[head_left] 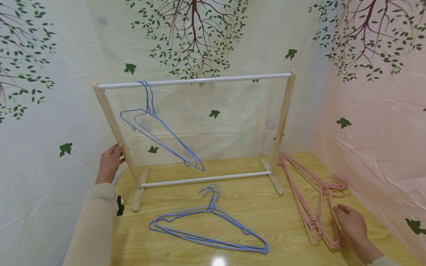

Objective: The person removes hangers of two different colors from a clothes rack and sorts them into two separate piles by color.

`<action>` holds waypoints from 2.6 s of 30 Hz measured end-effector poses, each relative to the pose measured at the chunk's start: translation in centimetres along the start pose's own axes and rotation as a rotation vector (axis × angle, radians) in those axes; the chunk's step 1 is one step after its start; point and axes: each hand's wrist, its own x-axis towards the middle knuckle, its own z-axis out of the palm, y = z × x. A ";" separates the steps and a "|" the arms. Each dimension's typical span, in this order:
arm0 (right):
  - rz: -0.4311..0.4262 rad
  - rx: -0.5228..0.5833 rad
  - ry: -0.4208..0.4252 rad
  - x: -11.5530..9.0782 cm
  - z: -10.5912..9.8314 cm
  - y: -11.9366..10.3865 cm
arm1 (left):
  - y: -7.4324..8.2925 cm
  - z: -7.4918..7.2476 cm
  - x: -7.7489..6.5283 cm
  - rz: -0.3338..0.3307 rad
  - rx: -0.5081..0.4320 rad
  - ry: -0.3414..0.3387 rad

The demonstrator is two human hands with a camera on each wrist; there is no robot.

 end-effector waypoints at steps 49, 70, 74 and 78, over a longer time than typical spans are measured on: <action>-0.631 0.275 -0.162 -3.4 13.4 -33.5 | 0.1 -0.1 0.0 0.007 -0.066 0.003; -0.699 0.194 -0.278 -7.0 19.1 -42.2 | 0.2 -0.1 0.0 0.008 -0.027 0.002; -0.685 0.208 -0.310 -7.2 19.5 -42.5 | 0.1 -0.1 0.0 0.013 -0.024 0.003; -0.690 0.227 -0.370 -7.4 19.7 -42.6 | 0.2 -0.1 0.0 0.021 -0.023 -0.005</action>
